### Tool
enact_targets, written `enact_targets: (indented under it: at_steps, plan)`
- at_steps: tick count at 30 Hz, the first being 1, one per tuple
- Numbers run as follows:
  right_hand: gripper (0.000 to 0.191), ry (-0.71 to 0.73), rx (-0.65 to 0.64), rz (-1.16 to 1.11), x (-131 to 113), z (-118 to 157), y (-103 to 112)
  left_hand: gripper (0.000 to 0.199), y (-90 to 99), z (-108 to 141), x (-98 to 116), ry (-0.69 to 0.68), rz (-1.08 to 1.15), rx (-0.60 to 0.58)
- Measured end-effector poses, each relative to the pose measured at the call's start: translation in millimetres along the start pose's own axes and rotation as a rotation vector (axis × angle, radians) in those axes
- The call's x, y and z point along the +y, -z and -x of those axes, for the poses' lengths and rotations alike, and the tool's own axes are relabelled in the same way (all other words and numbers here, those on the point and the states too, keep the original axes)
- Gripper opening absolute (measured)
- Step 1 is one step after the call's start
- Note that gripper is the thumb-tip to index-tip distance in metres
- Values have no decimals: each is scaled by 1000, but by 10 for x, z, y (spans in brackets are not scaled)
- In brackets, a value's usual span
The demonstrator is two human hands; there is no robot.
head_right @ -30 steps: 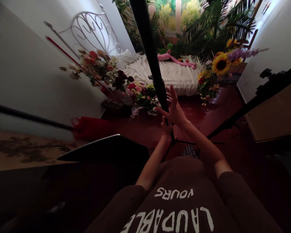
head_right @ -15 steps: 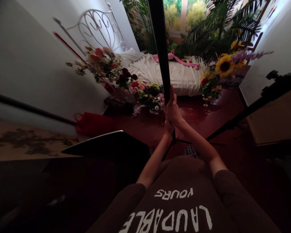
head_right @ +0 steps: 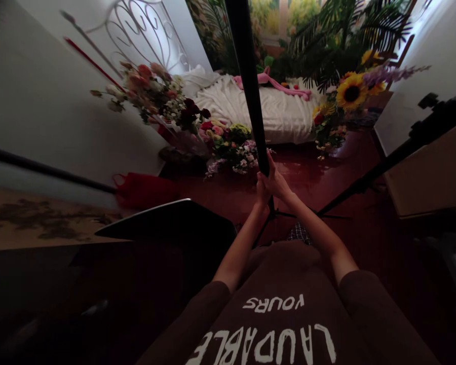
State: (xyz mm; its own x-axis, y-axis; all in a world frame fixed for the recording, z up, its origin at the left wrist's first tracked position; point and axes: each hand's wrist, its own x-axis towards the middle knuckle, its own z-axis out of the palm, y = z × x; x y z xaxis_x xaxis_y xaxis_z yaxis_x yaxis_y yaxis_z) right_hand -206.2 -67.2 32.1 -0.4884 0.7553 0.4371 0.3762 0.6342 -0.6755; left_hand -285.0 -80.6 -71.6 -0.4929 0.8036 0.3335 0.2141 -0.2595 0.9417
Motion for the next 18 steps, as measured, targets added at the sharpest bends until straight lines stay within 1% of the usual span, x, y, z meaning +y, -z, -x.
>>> enact_targets:
  at_steps: [4,7,10,14,18]
  plan:
    - [61,21,-15,-22,148,354,141,50,28,24,163,-18,-17,-11]
    - [53,64,5,44,217,587,214,53,37,31,224,14,-43,1]
    - [45,98,39,142,246,755,257,57,36,33,235,35,-84,10]
    - [43,133,-2,209,271,867,257,61,21,26,230,53,-120,36]
    - [47,101,-7,214,286,842,233,62,13,24,239,59,-129,30]
